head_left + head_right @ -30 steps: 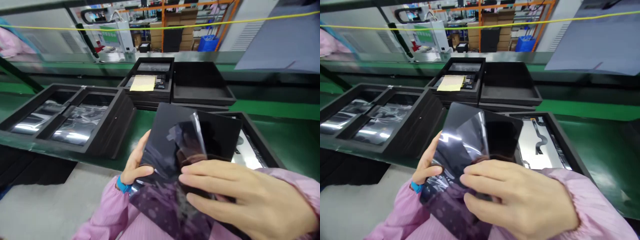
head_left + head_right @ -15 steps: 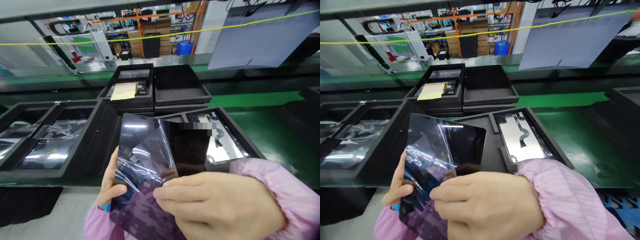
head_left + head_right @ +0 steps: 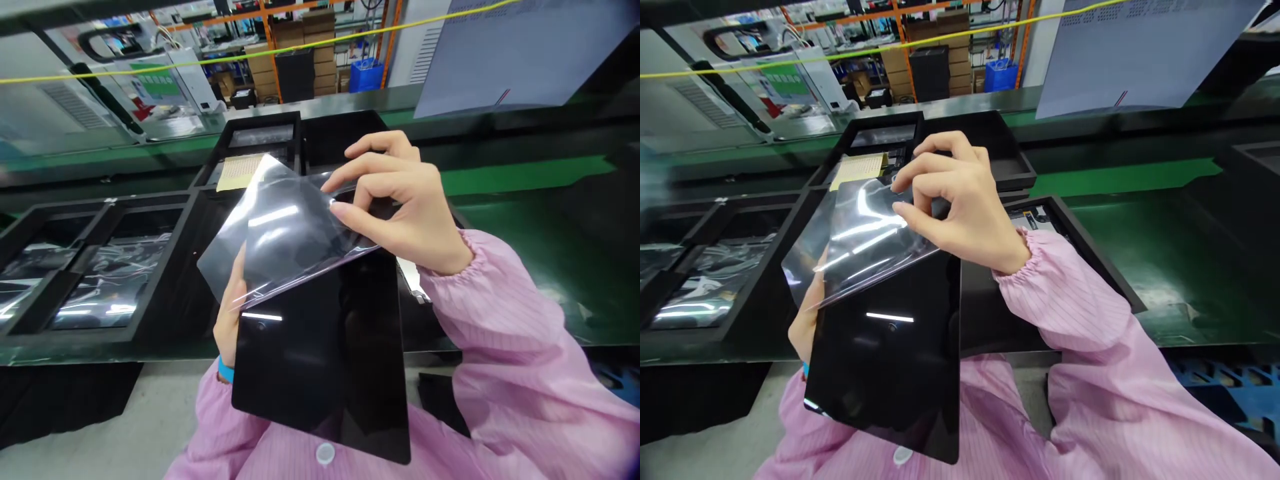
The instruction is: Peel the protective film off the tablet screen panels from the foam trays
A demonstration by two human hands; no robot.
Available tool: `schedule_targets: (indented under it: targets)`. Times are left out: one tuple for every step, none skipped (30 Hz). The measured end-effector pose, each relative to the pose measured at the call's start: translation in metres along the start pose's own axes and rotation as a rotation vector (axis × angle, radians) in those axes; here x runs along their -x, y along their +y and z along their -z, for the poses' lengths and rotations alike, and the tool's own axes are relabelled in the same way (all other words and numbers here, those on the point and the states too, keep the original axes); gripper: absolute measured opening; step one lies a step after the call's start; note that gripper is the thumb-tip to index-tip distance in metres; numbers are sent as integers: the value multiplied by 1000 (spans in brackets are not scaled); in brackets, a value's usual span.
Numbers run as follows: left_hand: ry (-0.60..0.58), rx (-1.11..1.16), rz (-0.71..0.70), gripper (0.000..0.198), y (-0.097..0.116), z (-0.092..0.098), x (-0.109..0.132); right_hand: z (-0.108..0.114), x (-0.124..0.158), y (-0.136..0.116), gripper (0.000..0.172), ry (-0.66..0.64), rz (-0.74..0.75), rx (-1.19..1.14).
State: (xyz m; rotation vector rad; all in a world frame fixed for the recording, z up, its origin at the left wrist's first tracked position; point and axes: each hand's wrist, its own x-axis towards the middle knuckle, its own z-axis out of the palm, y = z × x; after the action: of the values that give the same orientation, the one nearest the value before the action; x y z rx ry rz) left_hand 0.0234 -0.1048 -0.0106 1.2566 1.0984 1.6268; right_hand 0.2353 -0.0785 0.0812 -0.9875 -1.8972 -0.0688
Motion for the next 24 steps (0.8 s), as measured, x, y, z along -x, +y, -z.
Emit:
schedule_targets:
  targets:
    - [-1, -73, -63, 39, 1, 0, 1, 0, -1, 0, 37, 8, -19, -43]
    - [2, -150, -120, 38, 2, -1, 1, 1, -2, -1, 36, 16, -35, -89]
    - [16, -201, -160, 38, 2, -1, 1, 1, -3, -1, 36, 20, -54, -129]
    - [28, -215, -168, 37, 3, -2, 1, 1, -3, -1, 36, 20, -79, -157]
    - [37, -201, -153, 38, 3, -3, 0, 1, -3, -2, 36, 20, -106, -174]
    - [38, -165, -121, 39, 4, -4, -1, 1, -4, -2, 35, 20, -131, -186]
    - [28, -113, -77, 38, 5, -5, -3, 1, -4, -1, 35, 20, -152, -198]
    - [7, -58, -33, 37, 6, -6, -4, 0, -4, -1, 34, 21, -167, -210]
    - [-23, -4, 6, 35, 7, -7, -4, 0, -4, 0, 34, 19, -178, -220]
    - [-57, 41, 33, 33, 9, -8, -5, -1, -4, 2, 34, 16, -190, -227]
    - [-90, 72, 34, 32, 11, -9, -5, -1, -4, 3, 35, 9, -205, -229]
    - [-115, 80, 15, 33, 14, -11, -5, -2, -5, 5, 35, 0, -226, -227]
    - [-130, 66, -11, 34, 16, -12, -5, -3, -5, 7, 35, -10, -245, -226]
    - [-133, 37, -34, 36, 18, -12, -5, -3, -5, 8, 35, -16, -261, -230]
    - [-127, 3, -52, 37, 19, -13, -4, -4, -5, 9, 35, -19, -274, -237]
    - [-116, -23, -66, 37, 20, -14, -4, -4, -5, 10, 34, -18, -281, -247]
    - [-110, -36, -75, 36, 21, -14, -3, -4, -5, 10, 33, -15, -286, -255]
    - [-110, -34, -78, 34, 21, -15, -3, -4, -5, 10, 33, -9, -289, -259]
    - [-117, -23, -82, 33, 21, -15, -3, -4, -5, 10, 33, -5, -293, -259]
    - [-123, -12, -89, 34, 21, -16, -3, -4, -5, 10, 32, -1, -297, -257]
    - [-130, 0, -90, 35, 21, -16, -3, -3, -6, 9, 32, -1, -300, -258]
    - [-136, 13, -86, 37, 20, -16, -3, -3, -6, 9, 33, -2, -301, -261]
    - [-144, 23, -82, 39, 19, -16, -4, -2, -6, 9, 33, -2, -302, -268]
    - [-152, 24, -80, 40, 18, -15, -5, -2, -7, 10, 33, -2, -304, -278]
